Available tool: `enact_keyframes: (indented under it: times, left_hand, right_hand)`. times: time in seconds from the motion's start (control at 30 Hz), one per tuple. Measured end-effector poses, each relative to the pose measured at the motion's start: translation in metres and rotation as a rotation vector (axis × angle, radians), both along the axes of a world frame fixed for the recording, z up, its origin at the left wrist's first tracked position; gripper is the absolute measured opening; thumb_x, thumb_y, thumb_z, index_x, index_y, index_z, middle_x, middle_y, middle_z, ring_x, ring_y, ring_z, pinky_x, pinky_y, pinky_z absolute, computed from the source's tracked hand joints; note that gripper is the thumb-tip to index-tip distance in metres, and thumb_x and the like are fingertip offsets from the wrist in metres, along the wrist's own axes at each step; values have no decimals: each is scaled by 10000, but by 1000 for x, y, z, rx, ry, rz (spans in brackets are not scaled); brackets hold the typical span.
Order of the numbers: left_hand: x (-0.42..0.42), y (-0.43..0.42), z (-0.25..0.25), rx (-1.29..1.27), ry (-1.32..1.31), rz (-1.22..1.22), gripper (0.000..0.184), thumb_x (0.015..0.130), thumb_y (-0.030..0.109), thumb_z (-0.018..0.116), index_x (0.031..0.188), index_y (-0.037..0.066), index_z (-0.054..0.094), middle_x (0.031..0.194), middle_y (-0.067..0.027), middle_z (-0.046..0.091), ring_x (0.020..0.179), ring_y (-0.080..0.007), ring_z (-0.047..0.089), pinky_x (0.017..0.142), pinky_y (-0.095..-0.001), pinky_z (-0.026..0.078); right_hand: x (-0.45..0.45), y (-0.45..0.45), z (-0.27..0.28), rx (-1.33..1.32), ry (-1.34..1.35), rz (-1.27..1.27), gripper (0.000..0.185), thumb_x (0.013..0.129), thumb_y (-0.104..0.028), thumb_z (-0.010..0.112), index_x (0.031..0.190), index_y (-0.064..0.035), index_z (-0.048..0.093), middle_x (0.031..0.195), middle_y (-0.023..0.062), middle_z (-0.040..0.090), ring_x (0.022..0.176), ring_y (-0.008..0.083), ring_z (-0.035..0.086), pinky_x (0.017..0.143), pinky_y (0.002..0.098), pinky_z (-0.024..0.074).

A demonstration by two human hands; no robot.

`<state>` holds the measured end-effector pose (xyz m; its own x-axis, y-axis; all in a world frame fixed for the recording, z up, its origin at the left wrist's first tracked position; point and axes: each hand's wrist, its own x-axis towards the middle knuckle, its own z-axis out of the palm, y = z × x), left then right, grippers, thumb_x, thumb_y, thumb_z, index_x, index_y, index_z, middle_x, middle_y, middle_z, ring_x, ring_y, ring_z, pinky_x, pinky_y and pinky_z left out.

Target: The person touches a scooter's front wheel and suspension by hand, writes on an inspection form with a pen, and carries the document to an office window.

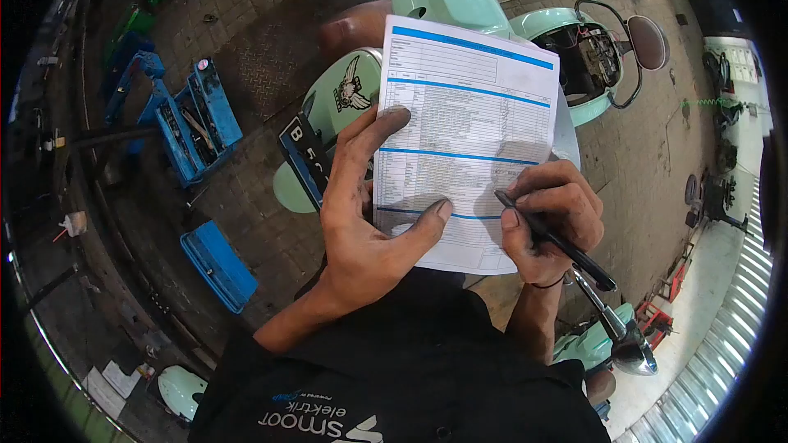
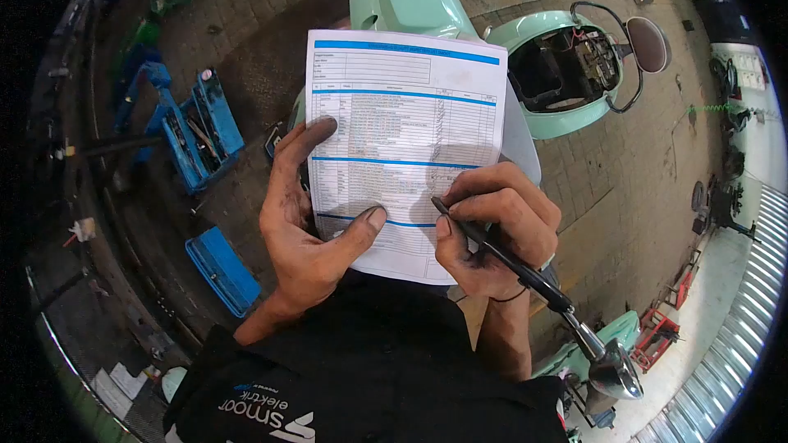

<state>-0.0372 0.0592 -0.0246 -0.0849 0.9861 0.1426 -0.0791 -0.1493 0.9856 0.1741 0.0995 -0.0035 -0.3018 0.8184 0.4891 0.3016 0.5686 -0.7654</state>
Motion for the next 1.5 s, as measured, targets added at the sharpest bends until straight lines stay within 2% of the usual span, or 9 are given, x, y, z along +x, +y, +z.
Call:
enact_keyframes:
  times: [0.4, 1.0, 1.17, 1.47, 1.5]
  left_hand:
    - [-1, 0, 1, 7, 27, -6, 774, 790, -94, 753, 1475, -90, 392, 1483, -219, 375, 1345, -320, 526, 1027, -380, 571]
    - [-1, 0, 0, 1, 19, 4, 772, 781, -91, 761, 1467, -82, 408, 1483, -214, 383, 1356, -310, 514, 1014, -376, 576]
    - [0, -1, 2, -19, 11, 15, 771, 783, -85, 765, 1467, -85, 409, 1488, -213, 393, 1359, -307, 515, 1025, -376, 567]
    - [0, -2, -1, -56, -43, 14, 777, 777, -56, 776, 1468, -77, 419, 1477, -224, 412, 1388, -320, 481, 1064, -402, 526]
    - [0, -2, -2, -44, -30, 11, 780, 778, -36, 784, 1462, -99, 412, 1482, -239, 393, 1378, -328, 489, 1061, -413, 535]
  right_hand:
    - [-1, -1, 0, -8, 20, -61, 209, 666, -15, 777, 827, -19, 644, 843, 167, 693, 646, 186, 662, 567, 276, 488]
    - [2, 1, 1, 5, -11, 32, 209, 661, -26, 786, 823, -21, 654, 841, 166, 700, 660, 189, 675, 576, 279, 503]
    - [0, -2, 0, -20, 54, -68, 194, 681, -4, 759, 826, -18, 631, 846, 172, 695, 658, 185, 664, 584, 282, 506]
    - [4, 0, -2, -7, 52, 7, 193, 703, -31, 767, 832, -15, 624, 834, 183, 683, 669, 183, 660, 591, 275, 501]
    - [5, 0, -2, -7, 51, 7, 193, 703, -31, 767, 832, -15, 624, 834, 183, 683, 669, 183, 660, 591, 275, 501]
